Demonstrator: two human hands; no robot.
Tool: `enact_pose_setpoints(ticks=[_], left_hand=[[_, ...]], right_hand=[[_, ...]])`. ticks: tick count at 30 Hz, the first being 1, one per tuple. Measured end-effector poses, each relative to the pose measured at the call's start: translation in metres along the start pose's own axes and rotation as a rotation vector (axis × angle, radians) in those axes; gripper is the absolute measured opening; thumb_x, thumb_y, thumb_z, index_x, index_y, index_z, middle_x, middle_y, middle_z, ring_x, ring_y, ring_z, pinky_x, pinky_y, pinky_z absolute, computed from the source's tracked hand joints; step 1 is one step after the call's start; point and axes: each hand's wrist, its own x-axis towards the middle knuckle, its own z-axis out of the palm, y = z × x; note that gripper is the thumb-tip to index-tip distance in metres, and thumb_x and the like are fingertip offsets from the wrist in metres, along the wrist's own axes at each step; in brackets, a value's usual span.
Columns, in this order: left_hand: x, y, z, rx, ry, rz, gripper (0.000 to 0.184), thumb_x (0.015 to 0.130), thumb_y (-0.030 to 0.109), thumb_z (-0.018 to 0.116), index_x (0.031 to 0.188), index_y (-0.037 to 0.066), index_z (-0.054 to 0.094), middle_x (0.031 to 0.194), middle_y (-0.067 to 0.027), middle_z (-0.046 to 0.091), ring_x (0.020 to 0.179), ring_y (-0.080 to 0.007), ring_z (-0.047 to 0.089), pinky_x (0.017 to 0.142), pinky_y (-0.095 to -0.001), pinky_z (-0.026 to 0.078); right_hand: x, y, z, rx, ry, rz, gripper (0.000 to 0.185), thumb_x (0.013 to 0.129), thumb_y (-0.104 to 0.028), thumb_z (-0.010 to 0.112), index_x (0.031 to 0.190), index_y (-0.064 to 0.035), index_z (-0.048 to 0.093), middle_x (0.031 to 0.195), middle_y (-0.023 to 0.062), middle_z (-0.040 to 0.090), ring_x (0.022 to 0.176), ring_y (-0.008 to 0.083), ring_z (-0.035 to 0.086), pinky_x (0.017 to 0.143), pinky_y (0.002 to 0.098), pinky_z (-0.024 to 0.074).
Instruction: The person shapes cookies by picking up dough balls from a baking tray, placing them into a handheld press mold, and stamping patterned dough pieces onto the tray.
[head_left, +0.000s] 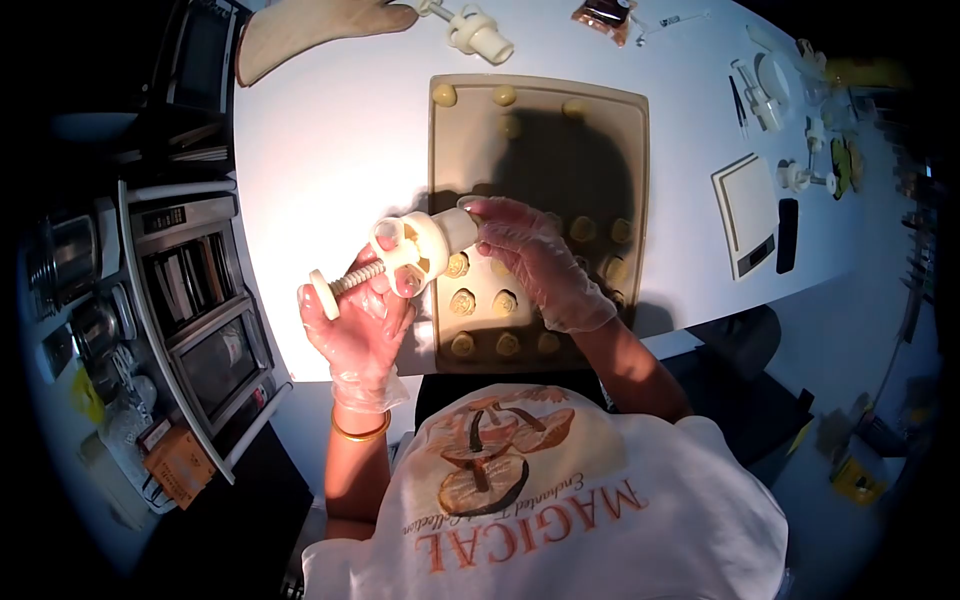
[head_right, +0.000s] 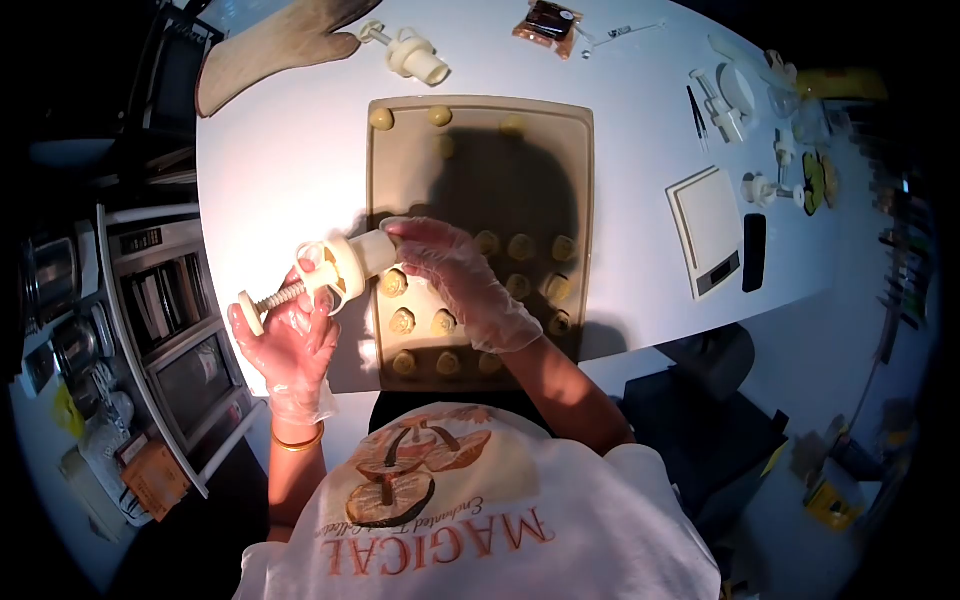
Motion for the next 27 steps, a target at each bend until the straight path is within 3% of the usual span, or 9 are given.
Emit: enact_pose_setpoints(ticks=[6,8,11,12,15,20,23,25,27], left_hand=[[0.009,-0.007,-0.001,-0.035,0.046,-0.037,0.087,0.080,0.065,0.055,0.127,-0.007,0.043,0.088,-0.0218,0.058,0.048,-0.0173,0.043,0.046,-0.0235,0.037],[0.016,-0.007,-0.011,-0.040,-0.028,-0.054,0.082,0.083,0.066,0.049,0.132,-0.001,0.042,0.106,-0.0241,0.060,0.056,-0.0214,0.053,0.050,-0.0297,0.042],[0.039,-0.008,0.011,0.057,0.128,0.023,0.081,0.083,0.058,0.055,0.127,-0.009,0.045,0.097,-0.0239,0.063,0.061,-0.0197,0.059,0.049,-0.0227,0.043],[0.047,-0.009,0.025,0.081,0.115,0.039,0.080,0.083,0.055,0.056,0.127,-0.011,0.045,0.099,-0.0237,0.065,0.068,-0.0197,0.064,0.050,-0.0221,0.046],[0.072,0.001,0.029,0.391,-0.088,0.031,0.074,0.087,0.052,0.051,0.127,-0.010,0.047,0.089,-0.0203,0.066,0.056,-0.0125,0.052,0.048,-0.0203,0.039],[0.085,-0.006,0.038,0.816,0.035,0.006,0.059,0.092,0.046,0.047,0.119,-0.006,0.055,0.081,-0.0115,0.065,0.052,-0.0091,0.045,0.049,-0.0200,0.036],[0.090,-0.012,0.035,0.920,0.059,-0.026,0.052,0.092,0.044,0.049,0.112,-0.003,0.058,0.080,-0.0093,0.065,0.052,-0.0084,0.045,0.049,-0.0201,0.035],[0.094,-0.015,0.036,0.967,0.053,-0.055,0.048,0.093,0.042,0.051,0.110,-0.002,0.060,0.080,-0.0081,0.065,0.053,-0.0080,0.045,0.049,-0.0201,0.035],[0.094,-0.017,0.037,1.045,0.053,-0.097,0.046,0.092,0.042,0.054,0.109,0.000,0.061,0.079,-0.0054,0.065,0.054,-0.0073,0.048,0.049,-0.0200,0.035]], right_hand=[[-0.002,0.001,0.001,-0.079,0.031,-0.104,0.031,0.088,-0.014,0.064,0.118,-0.0078,0.065,0.110,0.0000,0.066,0.094,0.0069,0.056,0.085,0.0254,0.0428],[0.007,0.003,-0.004,-0.088,0.091,-0.121,0.029,0.086,-0.007,0.060,0.115,-0.0040,0.065,0.102,0.0019,0.067,0.086,0.0071,0.057,0.079,0.0245,0.0452],[0.035,0.004,-0.011,-0.236,0.158,-0.182,0.028,0.084,-0.001,0.056,0.110,-0.0004,0.066,0.107,0.0057,0.064,0.093,0.0086,0.059,0.076,0.0201,0.0455],[0.048,0.001,-0.012,-0.256,0.162,-0.287,0.029,0.082,0.004,0.052,0.108,0.0028,0.064,0.085,0.0044,0.065,0.071,0.0073,0.056,0.065,0.0203,0.0451],[0.076,-0.009,-0.023,-0.337,0.093,-0.306,0.034,0.081,0.000,0.057,0.115,0.0032,0.061,0.103,0.0095,0.065,0.086,0.0117,0.058,0.072,0.0222,0.0468],[0.091,0.002,-0.030,-0.376,0.072,-0.178,0.044,0.079,0.008,0.047,0.123,0.0052,0.054,0.104,0.0145,0.065,0.091,0.0152,0.060,0.079,0.0256,0.0484],[0.091,0.008,-0.032,-0.471,0.204,-0.281,0.048,0.078,0.009,0.045,0.126,0.0040,0.052,0.105,0.0152,0.064,0.096,0.0170,0.061,0.080,0.0266,0.0481],[0.078,-0.003,-0.037,-0.793,0.162,-0.449,0.050,0.079,0.009,0.046,0.128,0.0015,0.050,0.107,0.0157,0.063,0.097,0.0203,0.061,0.081,0.0275,0.0483],[0.067,-0.013,-0.045,-0.794,0.044,-0.460,0.051,0.079,0.005,0.051,0.130,-0.0002,0.048,0.114,0.0165,0.059,0.104,0.0226,0.059,0.086,0.0301,0.0469]])
